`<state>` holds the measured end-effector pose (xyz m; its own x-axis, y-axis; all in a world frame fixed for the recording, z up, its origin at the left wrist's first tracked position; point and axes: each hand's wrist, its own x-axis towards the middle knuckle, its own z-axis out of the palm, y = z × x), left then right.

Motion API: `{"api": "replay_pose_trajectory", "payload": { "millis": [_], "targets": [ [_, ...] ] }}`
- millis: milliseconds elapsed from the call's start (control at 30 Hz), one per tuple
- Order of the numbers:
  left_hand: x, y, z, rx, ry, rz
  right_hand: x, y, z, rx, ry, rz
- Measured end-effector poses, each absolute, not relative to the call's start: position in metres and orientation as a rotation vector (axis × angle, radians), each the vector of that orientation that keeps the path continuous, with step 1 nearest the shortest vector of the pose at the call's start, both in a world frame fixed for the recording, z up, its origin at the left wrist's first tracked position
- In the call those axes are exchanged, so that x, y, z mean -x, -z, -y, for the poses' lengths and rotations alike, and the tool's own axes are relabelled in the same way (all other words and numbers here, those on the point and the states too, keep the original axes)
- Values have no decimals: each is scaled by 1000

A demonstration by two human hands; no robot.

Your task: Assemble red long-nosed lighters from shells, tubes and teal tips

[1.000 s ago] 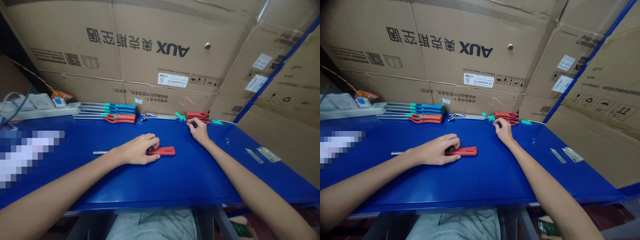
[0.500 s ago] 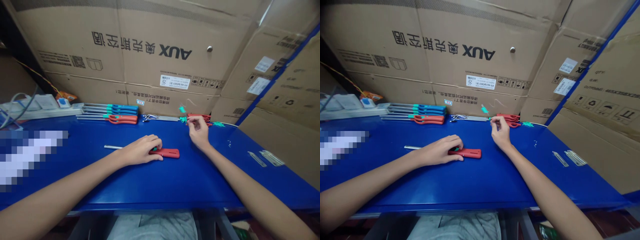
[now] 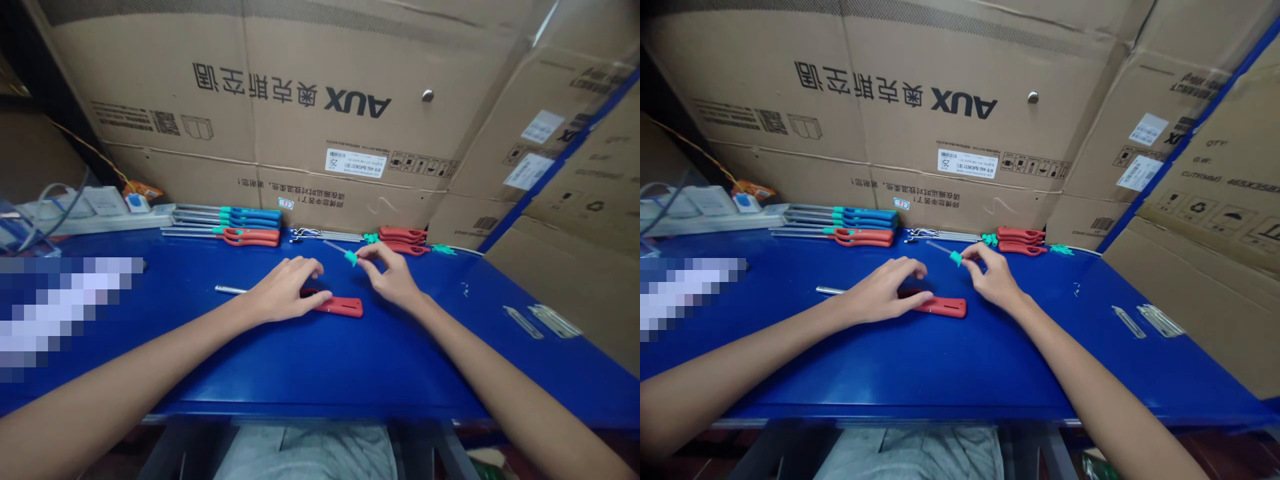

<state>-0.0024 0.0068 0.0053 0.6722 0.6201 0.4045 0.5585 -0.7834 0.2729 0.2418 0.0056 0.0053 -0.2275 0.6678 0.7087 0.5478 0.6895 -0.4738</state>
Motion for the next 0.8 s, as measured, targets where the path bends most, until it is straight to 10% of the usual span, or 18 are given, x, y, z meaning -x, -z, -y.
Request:
{"api": "replay_pose_trajectory", "payload": {
  "millis": [800],
  "targets": [
    [7,-5,-17,-2843,-1040,-814,-222,-1,13,924,-91,2202]
  ]
}}
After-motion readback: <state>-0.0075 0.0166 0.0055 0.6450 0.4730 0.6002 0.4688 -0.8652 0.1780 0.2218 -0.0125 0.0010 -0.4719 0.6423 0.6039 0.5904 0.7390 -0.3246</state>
